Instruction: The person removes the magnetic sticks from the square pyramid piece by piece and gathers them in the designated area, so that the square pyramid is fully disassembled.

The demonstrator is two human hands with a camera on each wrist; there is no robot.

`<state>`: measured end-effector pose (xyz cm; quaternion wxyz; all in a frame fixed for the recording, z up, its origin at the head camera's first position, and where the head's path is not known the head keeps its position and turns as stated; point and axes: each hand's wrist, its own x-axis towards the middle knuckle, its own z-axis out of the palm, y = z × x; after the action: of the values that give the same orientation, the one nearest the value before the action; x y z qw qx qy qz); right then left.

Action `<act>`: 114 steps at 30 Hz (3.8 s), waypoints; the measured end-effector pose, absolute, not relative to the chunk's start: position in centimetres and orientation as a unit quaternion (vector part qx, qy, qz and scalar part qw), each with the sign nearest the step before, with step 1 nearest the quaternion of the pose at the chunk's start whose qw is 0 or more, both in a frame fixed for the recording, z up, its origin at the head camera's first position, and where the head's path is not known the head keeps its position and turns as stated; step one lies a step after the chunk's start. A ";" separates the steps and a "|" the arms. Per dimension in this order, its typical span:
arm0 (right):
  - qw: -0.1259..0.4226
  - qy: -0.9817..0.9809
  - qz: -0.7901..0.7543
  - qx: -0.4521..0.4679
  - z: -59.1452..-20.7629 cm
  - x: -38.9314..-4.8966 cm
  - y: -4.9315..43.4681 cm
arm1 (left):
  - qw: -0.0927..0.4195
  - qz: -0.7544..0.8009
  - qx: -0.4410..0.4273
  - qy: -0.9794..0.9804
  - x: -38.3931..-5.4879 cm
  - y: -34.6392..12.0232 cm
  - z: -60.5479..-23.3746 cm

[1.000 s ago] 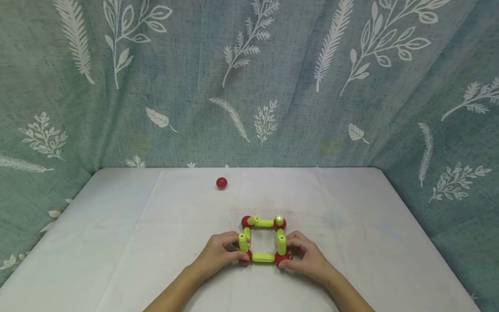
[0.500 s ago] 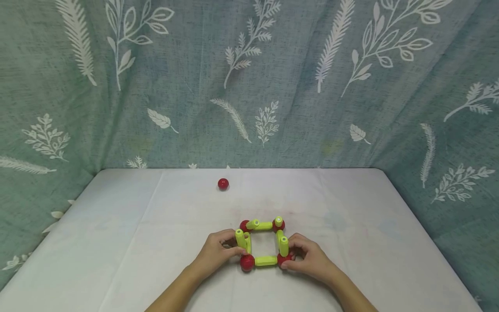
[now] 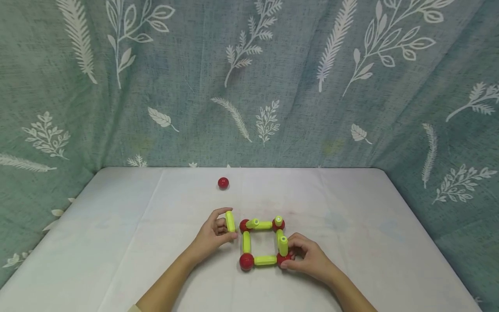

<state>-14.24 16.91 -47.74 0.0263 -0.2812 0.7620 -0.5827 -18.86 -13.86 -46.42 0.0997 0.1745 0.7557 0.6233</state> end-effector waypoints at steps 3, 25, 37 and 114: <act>0.024 0.761 -0.582 -0.285 -47.8 -14.3 16.9 | 0.094 0.602 0.178 0.773 -19.7 -14.6 -46.5; 0.049 0.776 -0.576 -0.251 -47.4 -14.2 16.8 | 0.067 0.313 0.130 0.938 -27.5 -17.3 -45.2; 0.037 0.770 -0.579 -0.264 -47.2 -14.1 16.8 | 0.061 0.310 0.139 0.939 -27.6 -17.4 -45.5; 0.002 0.779 -0.560 -0.282 -47.4 -14.2 16.9 | 0.049 0.639 0.134 0.755 -23.1 -11.1 -44.4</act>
<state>-14.19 16.86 -47.42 0.0023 -0.2819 0.7791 -0.5599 -23.08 -11.14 -44.41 0.0492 0.1343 0.7555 0.6394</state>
